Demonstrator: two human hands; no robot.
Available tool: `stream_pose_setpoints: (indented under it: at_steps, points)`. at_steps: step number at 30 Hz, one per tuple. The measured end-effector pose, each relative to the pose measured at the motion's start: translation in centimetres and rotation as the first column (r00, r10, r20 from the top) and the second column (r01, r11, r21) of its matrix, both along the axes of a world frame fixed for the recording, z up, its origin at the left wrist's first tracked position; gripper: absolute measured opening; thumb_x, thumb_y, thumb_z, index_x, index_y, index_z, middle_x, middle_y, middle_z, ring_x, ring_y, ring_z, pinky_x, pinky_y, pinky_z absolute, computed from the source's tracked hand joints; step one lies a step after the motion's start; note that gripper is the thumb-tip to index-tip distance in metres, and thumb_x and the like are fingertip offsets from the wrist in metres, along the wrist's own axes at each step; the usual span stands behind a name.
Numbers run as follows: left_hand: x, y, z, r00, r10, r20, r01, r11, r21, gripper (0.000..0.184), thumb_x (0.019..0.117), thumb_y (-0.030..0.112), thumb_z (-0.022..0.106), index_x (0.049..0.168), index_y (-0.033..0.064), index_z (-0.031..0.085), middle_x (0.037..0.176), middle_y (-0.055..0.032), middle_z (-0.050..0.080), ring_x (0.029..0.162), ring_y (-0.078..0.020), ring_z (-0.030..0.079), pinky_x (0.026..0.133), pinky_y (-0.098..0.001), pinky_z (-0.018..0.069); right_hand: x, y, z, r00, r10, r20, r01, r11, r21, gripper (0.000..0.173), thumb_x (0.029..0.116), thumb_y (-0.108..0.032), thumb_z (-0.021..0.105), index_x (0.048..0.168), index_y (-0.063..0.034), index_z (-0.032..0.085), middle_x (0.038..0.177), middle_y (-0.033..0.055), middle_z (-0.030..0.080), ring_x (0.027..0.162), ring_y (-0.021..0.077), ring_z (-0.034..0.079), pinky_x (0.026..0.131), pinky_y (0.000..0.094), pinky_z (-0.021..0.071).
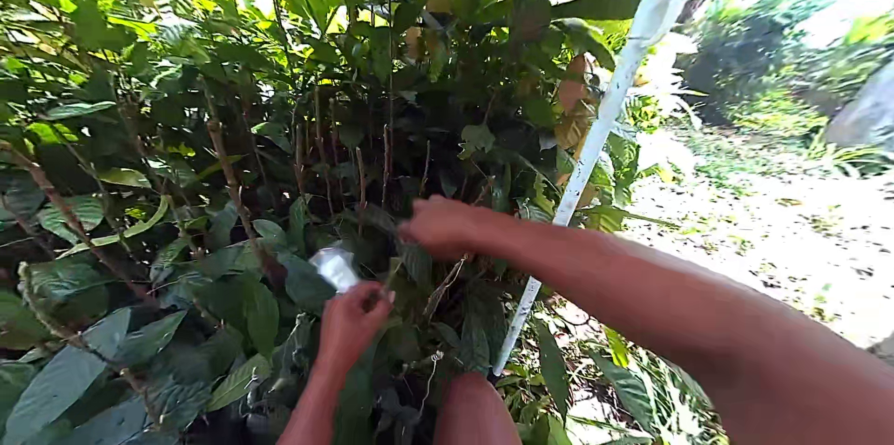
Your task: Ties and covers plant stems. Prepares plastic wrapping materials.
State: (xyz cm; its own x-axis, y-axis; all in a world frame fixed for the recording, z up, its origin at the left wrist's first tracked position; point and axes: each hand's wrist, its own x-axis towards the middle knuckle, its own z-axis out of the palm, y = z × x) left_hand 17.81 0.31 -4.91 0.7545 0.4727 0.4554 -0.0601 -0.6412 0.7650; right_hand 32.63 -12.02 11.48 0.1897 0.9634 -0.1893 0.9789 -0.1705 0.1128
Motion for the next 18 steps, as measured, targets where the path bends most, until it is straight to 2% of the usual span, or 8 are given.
stream_pose_setpoints:
  at_steps: [3, 6, 8, 11, 12, 14, 16, 18]
  points:
    - [-2.2, 4.2, 1.1, 0.990, 0.136, 0.041, -0.135, 0.990, -0.032, 0.021, 0.0937, 0.023, 0.069, 0.102, 0.0040, 0.073, 0.087, -0.0059, 0.072, 0.066, -0.0130, 0.067, 0.063, -0.0370, 0.0588, -0.1, -2.6, -3.3, 0.998, -0.056, -0.043, 0.054, 0.998, -0.045, 0.027, 0.1005, -0.013, 0.061, 0.126, -0.0105, 0.069, 0.114, 0.0210, 0.070, 0.116, 0.0451, 0.061, 0.102, 0.0658, 0.0424]
    - [-0.2, 3.2, 2.0, 0.986, 0.143, 0.080, -0.126, 0.975, -0.184, 0.018, 0.0909, 0.017, 0.076, 0.102, 0.0032, 0.073, 0.087, -0.0034, 0.072, 0.065, -0.0078, 0.066, 0.061, -0.0284, 0.0574, -7.1, -3.5, -2.4, 0.988, 0.094, -0.126, -0.092, 0.996, 0.021, 0.022, 0.1024, -0.012, 0.059, 0.120, -0.0011, 0.065, 0.098, 0.0245, 0.069, 0.097, 0.0469, 0.068, 0.084, 0.0658, 0.0512]
    - [1.6, 0.8, 1.0, 0.992, 0.051, 0.117, -0.028, 0.981, -0.193, 0.018, 0.0890, 0.015, 0.076, 0.100, 0.0012, 0.073, 0.089, -0.0055, 0.074, 0.076, -0.0098, 0.069, 0.074, -0.0317, 0.0590, -10.9, -2.6, -0.7, 0.951, 0.227, -0.211, -0.217, 0.974, 0.067, 0.020, 0.1012, -0.010, 0.061, 0.118, -0.0001, 0.064, 0.096, 0.0218, 0.069, 0.092, 0.0418, 0.069, 0.079, 0.0604, 0.0541]
    - [2.0, -1.9, -0.2, 0.998, -0.059, 0.016, 0.060, 0.998, -0.033, 0.026, 0.0877, 0.025, 0.080, 0.100, 0.0030, 0.075, 0.092, -0.0074, 0.075, 0.082, -0.0165, 0.071, 0.079, -0.0416, 0.0596, -5.3, 0.6, 2.1, 0.910, 0.177, -0.374, -0.137, 0.982, 0.130, 0.027, 0.1029, -0.006, 0.059, 0.128, 0.0041, 0.064, 0.117, 0.0216, 0.070, 0.108, 0.0313, 0.067, 0.097, 0.0492, 0.0522]
    - [1.3, -1.8, 0.2, 0.998, -0.062, -0.028, 0.062, 0.998, 0.011, 0.023, 0.0893, 0.026, 0.078, 0.099, 0.0047, 0.076, 0.091, -0.0065, 0.075, 0.080, -0.0171, 0.071, 0.078, -0.0435, 0.0588, -2.0, 0.6, 1.6, 0.953, 0.106, -0.284, -0.081, 0.992, 0.098, 0.026, 0.1040, -0.009, 0.058, 0.127, 0.0012, 0.064, 0.115, 0.0196, 0.070, 0.107, 0.0307, 0.068, 0.096, 0.0501, 0.0531]
    - [-0.4, 0.6, 0.9, 1.000, 0.025, 0.010, -0.026, 0.998, 0.063, 0.019, 0.0905, 0.025, 0.074, 0.097, 0.0072, 0.075, 0.086, -0.0025, 0.073, 0.073, -0.0119, 0.068, 0.071, -0.0375, 0.0588, 1.5, -0.6, -1.1, 0.997, -0.043, -0.062, 0.043, 0.999, -0.007, 0.026, 0.1035, -0.018, 0.059, 0.125, -0.0070, 0.069, 0.108, 0.0194, 0.071, 0.104, 0.0392, 0.068, 0.092, 0.0640, 0.0516]
    - [-1.2, 2.5, 1.4, 0.993, 0.097, 0.061, -0.099, 0.995, 0.031, 0.018, 0.0910, 0.021, 0.072, 0.098, 0.0047, 0.074, 0.084, -0.0034, 0.072, 0.071, -0.0101, 0.067, 0.069, -0.0339, 0.0582, 0.3, -2.2, -3.3, 0.996, -0.064, -0.056, 0.064, 0.998, -0.011, 0.025, 0.1037, -0.022, 0.060, 0.121, -0.0063, 0.070, 0.108, 0.0221, 0.071, 0.107, 0.0445, 0.066, 0.095, 0.0684, 0.0464]
    - [-0.5, 2.7, 2.0, 0.989, 0.120, 0.084, -0.114, 0.991, -0.068, 0.018, 0.0909, 0.019, 0.074, 0.100, 0.0036, 0.073, 0.085, -0.0029, 0.071, 0.071, -0.0085, 0.066, 0.068, -0.0305, 0.0573, -4.5, -3.3, -3.2, 0.996, 0.005, -0.087, -0.001, 0.999, 0.044, 0.022, 0.1024, -0.014, 0.059, 0.119, -0.0021, 0.067, 0.101, 0.0248, 0.070, 0.099, 0.0472, 0.068, 0.087, 0.0676, 0.0502]
